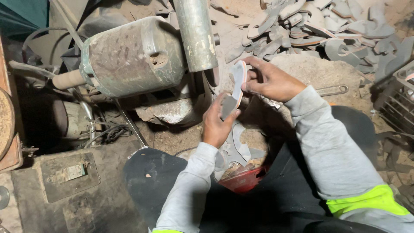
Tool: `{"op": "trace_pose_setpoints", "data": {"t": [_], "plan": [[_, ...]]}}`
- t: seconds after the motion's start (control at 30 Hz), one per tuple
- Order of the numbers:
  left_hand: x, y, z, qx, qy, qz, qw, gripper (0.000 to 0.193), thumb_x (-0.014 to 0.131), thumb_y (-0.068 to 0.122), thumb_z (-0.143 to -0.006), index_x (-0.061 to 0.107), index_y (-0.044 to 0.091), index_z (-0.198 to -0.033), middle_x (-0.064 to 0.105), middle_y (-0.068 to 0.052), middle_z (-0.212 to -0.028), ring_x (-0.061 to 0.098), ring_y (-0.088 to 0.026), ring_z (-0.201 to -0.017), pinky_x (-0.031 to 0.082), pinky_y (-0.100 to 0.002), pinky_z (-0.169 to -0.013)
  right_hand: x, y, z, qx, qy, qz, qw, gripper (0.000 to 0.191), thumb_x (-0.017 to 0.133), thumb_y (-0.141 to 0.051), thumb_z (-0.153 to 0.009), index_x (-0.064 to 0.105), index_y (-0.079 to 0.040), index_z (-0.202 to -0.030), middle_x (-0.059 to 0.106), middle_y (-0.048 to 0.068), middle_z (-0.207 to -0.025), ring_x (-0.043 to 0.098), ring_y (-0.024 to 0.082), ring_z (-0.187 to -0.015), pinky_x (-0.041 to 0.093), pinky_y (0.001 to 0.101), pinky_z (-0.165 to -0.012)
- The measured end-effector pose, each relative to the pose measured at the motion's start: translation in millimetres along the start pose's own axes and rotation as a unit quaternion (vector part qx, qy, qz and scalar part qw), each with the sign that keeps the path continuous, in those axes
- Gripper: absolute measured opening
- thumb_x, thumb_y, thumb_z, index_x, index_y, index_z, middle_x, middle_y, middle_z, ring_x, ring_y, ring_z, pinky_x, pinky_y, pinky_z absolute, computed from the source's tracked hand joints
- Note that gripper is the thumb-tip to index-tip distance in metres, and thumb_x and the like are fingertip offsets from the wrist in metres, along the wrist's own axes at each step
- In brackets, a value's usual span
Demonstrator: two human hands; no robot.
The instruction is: The person uses a bench grinder to smooth the edges of small shoe sole pieces. They hold each piece with both hands and press it against the rotating wheel, turning it to grind different sides. Finished pieces are placed into a red bucket on the floor.
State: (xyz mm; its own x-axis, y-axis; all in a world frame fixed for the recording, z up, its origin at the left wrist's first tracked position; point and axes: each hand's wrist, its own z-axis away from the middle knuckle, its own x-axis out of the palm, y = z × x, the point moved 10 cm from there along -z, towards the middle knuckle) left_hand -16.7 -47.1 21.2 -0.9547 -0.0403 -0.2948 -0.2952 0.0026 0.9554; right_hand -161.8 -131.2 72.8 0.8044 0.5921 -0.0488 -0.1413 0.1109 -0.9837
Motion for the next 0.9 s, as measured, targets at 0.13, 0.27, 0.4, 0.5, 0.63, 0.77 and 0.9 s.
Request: {"op": "trace_pose_setpoints", "data": {"t": [0.13, 0.27, 0.4, 0.5, 0.63, 0.77, 0.9], "plan": [[34.4, -4.0, 3.9, -0.069, -0.181, 0.281, 0.94, 0.047, 0.067, 0.014, -0.099, 0.055, 0.001, -0.142, 0.067, -0.013, -0.131, 0.067, -0.021, -0.113, 0.059, -0.036, -0.092, -21.2, -20.5, 7.2, -0.044, 0.074, 0.19, 0.978, 0.035, 0.073, -0.012, -0.093, 0.056, -0.005, -0.123, 0.06, 0.004, -0.093, 0.057, 0.011, -0.088, 0.052, 0.0277, -0.078], [38.4, -13.9, 5.5, -0.083, -0.18, 0.294, 0.935, 0.039, 0.059, 0.019, -0.105, 0.058, -0.002, -0.138, 0.066, -0.014, -0.132, 0.068, -0.02, -0.112, 0.06, -0.034, -0.091, -22.2, -25.7, 5.0, -0.081, 0.085, 0.11, 0.987, 0.029, 0.076, -0.012, -0.096, 0.052, -0.002, -0.107, 0.05, 0.003, -0.092, 0.051, 0.011, -0.086, 0.049, 0.0269, -0.073], [38.6, -27.8, 1.0, -0.109, -0.116, 0.295, 0.942, 0.037, 0.061, 0.017, -0.105, 0.059, -0.004, -0.136, 0.07, -0.019, -0.125, 0.07, -0.022, -0.106, 0.059, -0.035, -0.088, -17.7, -5.3, 1.2, -0.027, 0.041, -0.045, 0.998, 0.018, 0.066, -0.008, -0.091, 0.05, -0.006, -0.098, 0.068, 0.006, -0.095, 0.072, 0.015, -0.089, 0.059, 0.0264, -0.075], [23.1, -24.2, 1.1, -0.056, -0.043, 0.11, 0.991, 0.037, 0.063, 0.015, -0.104, 0.063, -0.002, -0.137, 0.075, -0.019, -0.115, 0.073, -0.024, -0.103, 0.058, -0.036, -0.09, -29.0, 14.8, -5.6, -0.003, 0.122, -0.064, 0.991, 0.019, 0.058, -0.008, -0.1, 0.05, -0.002, -0.116, 0.065, 0.013, -0.099, 0.073, 0.025, -0.094, 0.06, 0.0329, -0.077], [2.4, 19.0, 9.0, 0.126, 0.1, -0.176, 0.971, 0.056, 0.065, 0.001, -0.093, 0.052, 0.0, -0.147, 0.066, -0.024, -0.122, 0.064, -0.037, -0.114, 0.051, -0.046, -0.099, -9.9, 21.7, -11.7, -0.078, 0.103, 0.152, 0.98, 0.042, 0.063, -0.002, -0.102, 0.047, 0.006, -0.14, 0.062, 0.018, -0.125, 0.06, 0.026, -0.118, 0.05, 0.0345, -0.098], [-1.4, 19.3, 1.7, 0.099, 0.123, -0.214, 0.964, 0.066, 0.069, -0.001, -0.087, 0.044, -0.004, -0.148, 0.058, -0.032, -0.119, 0.056, -0.048, -0.111, 0.045, -0.052, -0.098, 18.4, 28.2, -18.1, -0.115, 0.037, 0.032, 0.992, 0.061, 0.061, 0.003, -0.098, 0.033, 0.005, -0.152, 0.06, 0.02, -0.13, 0.056, 0.023, -0.119, 0.048, 0.0344, -0.101], [-2.0, 3.8, -7.8, 0.048, 0.063, -0.172, 0.982, 0.064, 0.073, 0.009, -0.091, 0.047, -0.005, -0.148, 0.062, -0.029, -0.116, 0.06, -0.042, -0.107, 0.048, -0.048, -0.095, 19.0, 32.5, -19.9, -0.041, 0.048, -0.078, 0.995, 0.052, 0.057, 0.001, -0.096, 0.039, 0.001, -0.144, 0.068, 0.011, -0.128, 0.064, 0.015, -0.115, 0.056, 0.03, -0.097]]}}
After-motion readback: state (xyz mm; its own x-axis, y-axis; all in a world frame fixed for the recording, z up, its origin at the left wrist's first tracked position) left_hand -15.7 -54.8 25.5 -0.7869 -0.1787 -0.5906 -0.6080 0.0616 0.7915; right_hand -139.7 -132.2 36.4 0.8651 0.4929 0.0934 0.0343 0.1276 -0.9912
